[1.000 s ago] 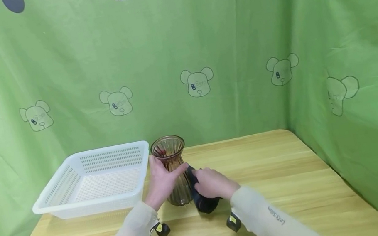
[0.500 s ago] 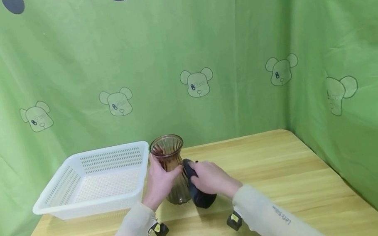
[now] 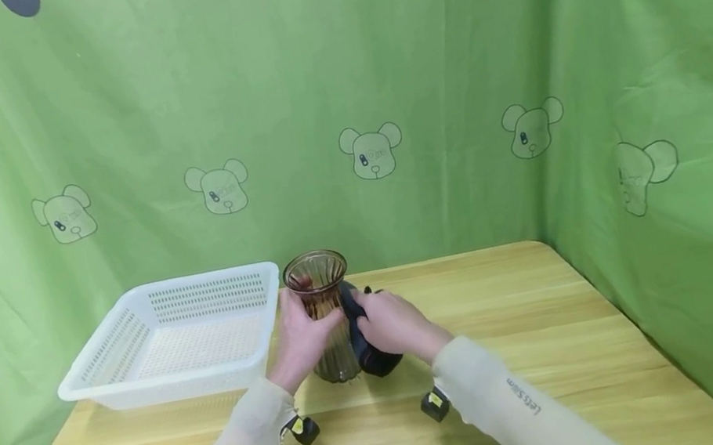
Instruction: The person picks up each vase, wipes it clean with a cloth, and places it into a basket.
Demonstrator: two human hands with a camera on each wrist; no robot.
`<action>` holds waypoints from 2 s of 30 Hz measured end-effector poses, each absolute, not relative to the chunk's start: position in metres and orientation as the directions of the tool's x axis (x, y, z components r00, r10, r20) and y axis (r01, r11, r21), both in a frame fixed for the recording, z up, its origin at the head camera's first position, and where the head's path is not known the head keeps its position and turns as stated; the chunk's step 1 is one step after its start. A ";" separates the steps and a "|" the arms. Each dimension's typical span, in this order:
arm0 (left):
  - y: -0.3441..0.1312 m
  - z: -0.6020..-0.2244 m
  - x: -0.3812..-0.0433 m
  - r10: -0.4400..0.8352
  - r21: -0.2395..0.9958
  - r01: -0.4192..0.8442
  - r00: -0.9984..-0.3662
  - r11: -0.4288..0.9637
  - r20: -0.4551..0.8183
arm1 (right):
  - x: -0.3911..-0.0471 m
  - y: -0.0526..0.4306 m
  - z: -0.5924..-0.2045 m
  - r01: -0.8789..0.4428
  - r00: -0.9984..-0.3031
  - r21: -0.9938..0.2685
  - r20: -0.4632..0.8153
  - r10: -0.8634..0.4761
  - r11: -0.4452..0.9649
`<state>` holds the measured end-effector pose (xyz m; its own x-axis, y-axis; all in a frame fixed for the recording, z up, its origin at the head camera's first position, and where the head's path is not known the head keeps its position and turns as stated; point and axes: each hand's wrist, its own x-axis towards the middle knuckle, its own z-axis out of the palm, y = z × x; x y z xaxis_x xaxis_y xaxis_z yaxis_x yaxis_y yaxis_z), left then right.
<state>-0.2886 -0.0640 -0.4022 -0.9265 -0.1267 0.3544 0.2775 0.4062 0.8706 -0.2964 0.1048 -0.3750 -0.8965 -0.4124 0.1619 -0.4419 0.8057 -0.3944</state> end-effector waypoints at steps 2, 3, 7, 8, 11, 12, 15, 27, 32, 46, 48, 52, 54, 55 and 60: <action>-0.064 -0.401 -0.289 -0.125 0.871 0.280 -0.926 0.403 0.356 | -0.299 0.106 -0.386 -0.427 -0.902 -0.393 0.120 -0.415 0.814; -0.065 -0.400 -0.289 -0.128 0.869 0.280 -0.925 0.408 0.358 | -0.299 0.107 -0.392 -0.424 -0.902 -0.394 0.103 -0.420 0.815; -0.067 -0.397 -0.289 -0.147 0.859 0.258 -0.924 0.443 0.353 | -0.299 0.109 -0.407 -0.402 -0.903 -0.411 0.032 -0.428 0.818; -0.068 -0.396 -0.289 -0.150 0.855 0.253 -0.924 0.452 0.352 | -0.298 0.109 -0.409 -0.394 -0.904 -0.417 0.016 -0.427 0.819; -0.069 -0.395 -0.288 -0.150 0.852 0.241 -0.927 0.464 0.344 | -0.296 0.110 -0.412 -0.382 -0.904 -0.423 -0.013 -0.427 0.822; -0.069 -0.395 -0.288 -0.146 0.854 0.238 -0.930 0.463 0.338 | -0.295 0.110 -0.412 -0.375 -0.905 -0.430 -0.021 -0.425 0.821; -0.069 -0.396 -0.288 -0.128 0.856 0.231 -0.938 0.463 0.322 | -0.293 0.110 -0.407 -0.359 -0.909 -0.461 -0.023 -0.416 0.811; -0.062 -0.399 -0.292 -0.121 0.872 0.286 -0.926 0.398 0.359 | -0.287 0.109 -0.349 -0.449 -0.893 -0.410 0.227 -0.389 0.794; -0.062 -0.399 -0.292 -0.121 0.870 0.291 -0.923 0.399 0.364 | -0.295 0.109 -0.362 -0.455 -0.890 -0.381 0.206 -0.406 0.805; -0.061 -0.400 -0.288 -0.076 0.897 0.277 -0.944 0.344 0.321 | -0.313 0.124 -0.423 -0.359 -0.893 -0.529 -0.043 -0.447 0.769; -0.061 -0.403 -0.289 -0.060 0.892 0.277 -0.946 0.358 0.318 | -0.314 0.127 -0.419 -0.334 -0.896 -0.556 -0.062 -0.439 0.761; -0.062 -0.406 -0.291 -0.055 0.873 0.267 -0.947 0.408 0.315 | -0.313 0.130 -0.411 -0.335 -0.913 -0.468 -0.053 -0.405 0.818; -0.062 -0.406 -0.292 -0.061 0.865 0.265 -0.945 0.427 0.320 | -0.311 0.130 -0.407 -0.320 -0.932 -0.398 -0.033 -0.362 0.860; -0.062 -0.406 -0.292 -0.064 0.863 0.265 -0.945 0.429 0.322 | -0.310 0.130 -0.405 -0.315 -0.938 -0.367 -0.018 -0.345 0.875; -0.063 -0.401 -0.291 -0.086 0.870 0.248 -0.946 0.426 0.312 | -0.301 0.126 -0.396 -0.285 -0.956 -0.292 0.014 -0.294 0.913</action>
<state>-0.2914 -0.0626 -0.4007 -0.9463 -0.0861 0.3117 0.2479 0.4260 0.8701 -0.3015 0.1259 -0.3957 -0.9558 -0.2937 0.0143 -0.2849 0.9129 -0.2925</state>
